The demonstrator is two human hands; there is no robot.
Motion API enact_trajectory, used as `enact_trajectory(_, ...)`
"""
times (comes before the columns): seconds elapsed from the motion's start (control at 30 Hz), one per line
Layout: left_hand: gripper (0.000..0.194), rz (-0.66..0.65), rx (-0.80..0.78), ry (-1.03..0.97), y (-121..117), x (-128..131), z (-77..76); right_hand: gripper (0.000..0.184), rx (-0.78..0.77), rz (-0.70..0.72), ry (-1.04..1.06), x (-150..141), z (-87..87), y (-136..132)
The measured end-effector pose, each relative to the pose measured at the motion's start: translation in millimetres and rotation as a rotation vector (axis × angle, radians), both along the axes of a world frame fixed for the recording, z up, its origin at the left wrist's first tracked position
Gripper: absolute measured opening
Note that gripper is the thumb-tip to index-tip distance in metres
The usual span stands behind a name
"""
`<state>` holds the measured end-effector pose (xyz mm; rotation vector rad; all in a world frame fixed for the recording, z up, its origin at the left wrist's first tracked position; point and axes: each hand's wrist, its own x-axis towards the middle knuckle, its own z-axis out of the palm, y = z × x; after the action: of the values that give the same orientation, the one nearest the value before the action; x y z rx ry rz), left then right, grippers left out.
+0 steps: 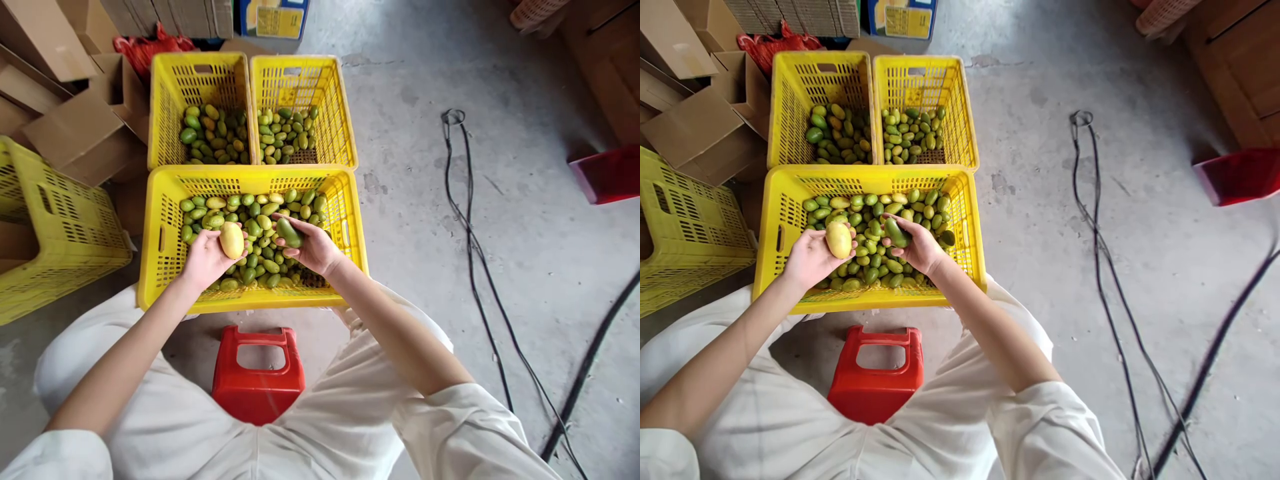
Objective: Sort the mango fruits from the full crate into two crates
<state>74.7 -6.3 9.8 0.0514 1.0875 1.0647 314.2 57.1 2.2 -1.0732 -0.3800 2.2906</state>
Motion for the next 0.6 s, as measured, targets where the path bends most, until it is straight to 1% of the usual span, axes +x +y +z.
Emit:
enact_trajectory(0.07, 0.019, 0.000, -0.008, 0.011, -0.3, 1.4, 1.1, 0.028, 0.046, 0.003, 0.021, -0.4, 4.1, -2.4)
enact_trajectory(0.13, 0.015, -0.003, 0.009, 0.030, -1.1, 2.9, 1.4, 0.040, 0.120, -0.026, 0.011, -0.4, 7.6, -4.2)
enact_trajectory(0.2, 0.019, 0.004, 0.040, 0.061, -1.7, 3.3, 1.0, 0.053, 0.185, -0.050, -0.020, -0.5, 9.2, -5.5)
enact_trajectory(0.27, 0.024, 0.015, 0.063, 0.090, -1.4, 2.4, 0.1, 0.058, 0.217, -0.043, -0.055, -0.9, 8.5, -5.7)
enact_trajectory(0.43, 0.032, 0.037, 0.070, 0.092, 2.0, 0.6, 0.0, 0.040, 0.217, 0.061, -0.126, -2.7, 2.0, -2.8)
enact_trajectory(0.5, 0.031, 0.031, 0.065, 0.091, 3.6, 1.6, 1.8, 0.040, 0.226, 0.100, -0.139, -2.8, -0.6, -1.5)
enact_trajectory(0.6, 0.020, 0.014, 0.030, 0.078, 5.5, 2.8, 5.3, 0.044, 0.239, 0.100, -0.136, -2.1, -3.1, -0.7)
